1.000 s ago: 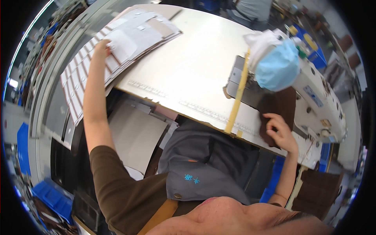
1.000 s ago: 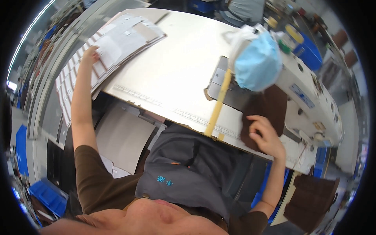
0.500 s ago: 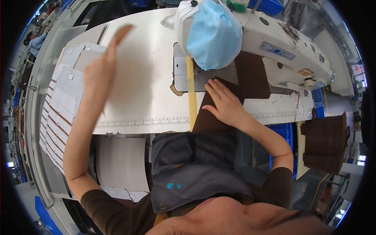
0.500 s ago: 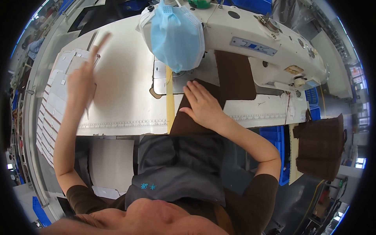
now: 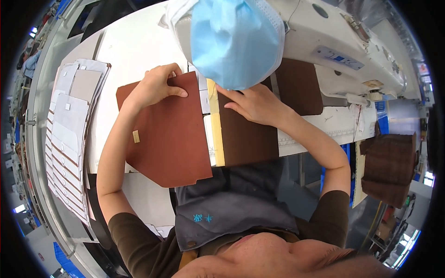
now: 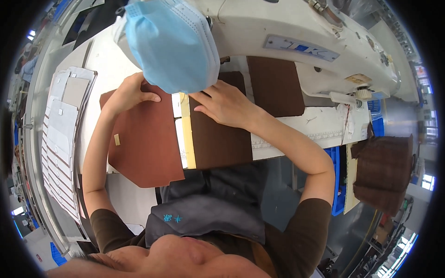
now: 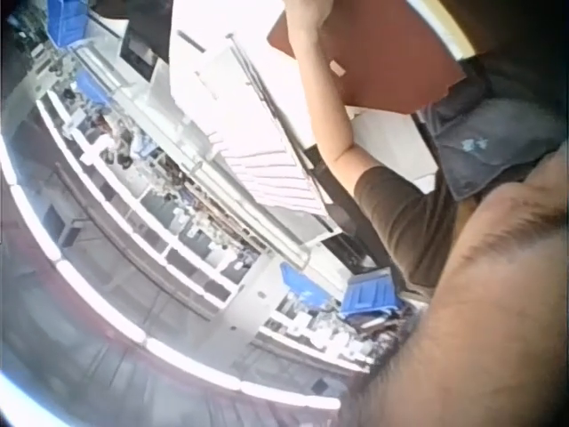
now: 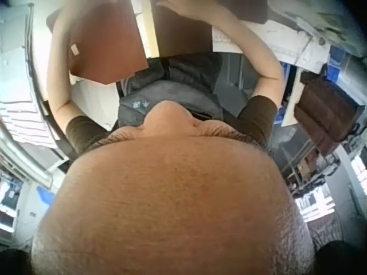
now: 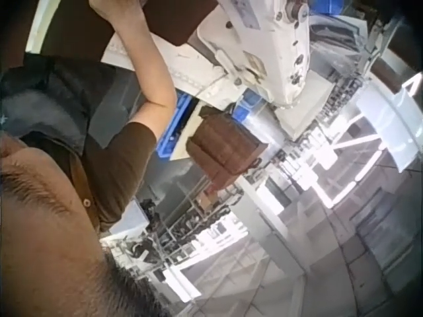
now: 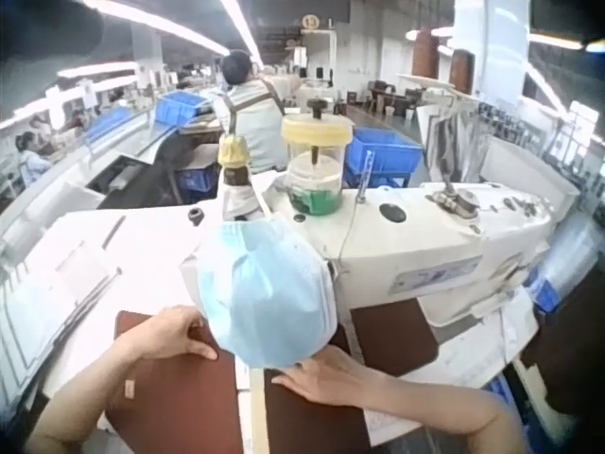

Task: Aligning leather components on a sewing machine table.

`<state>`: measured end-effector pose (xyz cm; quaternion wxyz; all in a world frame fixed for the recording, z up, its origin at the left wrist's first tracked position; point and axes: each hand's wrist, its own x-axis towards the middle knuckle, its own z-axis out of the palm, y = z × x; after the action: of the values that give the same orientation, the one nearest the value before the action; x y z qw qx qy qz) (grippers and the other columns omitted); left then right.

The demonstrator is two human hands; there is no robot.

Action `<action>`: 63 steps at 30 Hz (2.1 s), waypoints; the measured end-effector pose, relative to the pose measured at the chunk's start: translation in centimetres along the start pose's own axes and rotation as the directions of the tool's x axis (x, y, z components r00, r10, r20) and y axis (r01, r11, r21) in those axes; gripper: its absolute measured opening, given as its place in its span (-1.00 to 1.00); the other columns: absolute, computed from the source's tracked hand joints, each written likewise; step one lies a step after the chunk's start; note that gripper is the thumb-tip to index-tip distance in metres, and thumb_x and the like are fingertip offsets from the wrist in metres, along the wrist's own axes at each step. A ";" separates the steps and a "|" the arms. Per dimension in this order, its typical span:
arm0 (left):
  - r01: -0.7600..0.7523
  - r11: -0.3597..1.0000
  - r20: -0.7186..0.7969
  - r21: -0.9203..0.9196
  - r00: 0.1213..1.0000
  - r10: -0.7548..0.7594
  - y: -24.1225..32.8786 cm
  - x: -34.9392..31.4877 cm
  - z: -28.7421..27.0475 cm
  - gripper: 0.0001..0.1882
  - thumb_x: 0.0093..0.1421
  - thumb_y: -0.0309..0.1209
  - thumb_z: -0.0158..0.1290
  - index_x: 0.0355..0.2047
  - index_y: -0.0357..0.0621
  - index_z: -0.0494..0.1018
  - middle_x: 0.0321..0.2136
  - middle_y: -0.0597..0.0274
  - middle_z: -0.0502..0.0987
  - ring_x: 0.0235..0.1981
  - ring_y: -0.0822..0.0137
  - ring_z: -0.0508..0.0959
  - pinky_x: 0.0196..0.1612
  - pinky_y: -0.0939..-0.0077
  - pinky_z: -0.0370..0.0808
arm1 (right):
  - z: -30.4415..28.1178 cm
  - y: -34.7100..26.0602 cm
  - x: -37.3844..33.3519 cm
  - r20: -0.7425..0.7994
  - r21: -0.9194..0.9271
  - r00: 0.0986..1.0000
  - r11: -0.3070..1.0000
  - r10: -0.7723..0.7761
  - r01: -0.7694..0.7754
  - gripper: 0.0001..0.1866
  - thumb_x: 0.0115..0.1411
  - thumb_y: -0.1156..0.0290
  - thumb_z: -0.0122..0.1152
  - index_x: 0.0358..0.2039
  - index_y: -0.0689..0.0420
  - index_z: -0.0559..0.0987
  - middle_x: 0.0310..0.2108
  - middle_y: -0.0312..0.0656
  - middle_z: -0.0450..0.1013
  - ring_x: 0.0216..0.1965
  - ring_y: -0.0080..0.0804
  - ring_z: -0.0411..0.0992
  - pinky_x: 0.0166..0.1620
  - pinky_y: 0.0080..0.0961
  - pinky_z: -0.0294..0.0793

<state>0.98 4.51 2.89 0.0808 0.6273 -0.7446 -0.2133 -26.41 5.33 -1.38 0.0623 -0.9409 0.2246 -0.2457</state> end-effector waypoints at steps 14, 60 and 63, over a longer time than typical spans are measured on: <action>-0.505 0.862 -0.248 0.047 0.830 0.500 2.5 -0.7 4.0 -0.64 -0.02 -0.76 -0.01 -0.24 -0.14 0.55 -0.26 0.20 0.54 -0.24 0.14 0.52 -0.22 0.34 0.52 | 0.7 0.2 0.0 -0.085 -0.033 0.996 0.999 0.021 -0.024 -0.59 0.06 0.34 0.28 -0.06 0.16 0.47 -0.15 -0.23 0.41 -0.13 -0.32 0.42 -0.09 -0.45 0.51; -0.624 0.750 -0.388 0.219 0.650 0.654 6.9 -16.7 10.9 -0.79 -0.09 -0.51 0.15 -0.36 -0.12 0.55 -0.29 0.24 0.58 -0.13 0.21 0.58 -0.20 0.41 0.62 | 3.7 -12.6 -9.5 -0.461 -0.209 0.870 0.975 -0.173 0.083 -0.90 -0.05 0.46 0.24 -0.45 0.15 0.56 -0.41 -0.25 0.49 -0.32 -0.38 0.50 -0.19 -0.43 0.49; -0.624 0.755 -0.386 0.201 0.658 0.646 6.7 -16.7 10.8 -0.78 -0.10 -0.51 0.15 -0.37 -0.11 0.55 -0.30 0.25 0.58 -0.15 0.21 0.59 -0.22 0.41 0.63 | 3.3 -12.5 -9.6 -0.469 -0.187 0.861 0.975 -0.198 0.123 -0.91 -0.06 0.49 0.24 -0.47 0.16 0.56 -0.42 -0.25 0.50 -0.33 -0.40 0.50 -0.20 -0.45 0.49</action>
<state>-5.86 23.87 -1.48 0.2972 0.3605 -0.8841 -0.0082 -27.34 20.85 -5.58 -0.0877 -0.8667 0.1715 -0.4601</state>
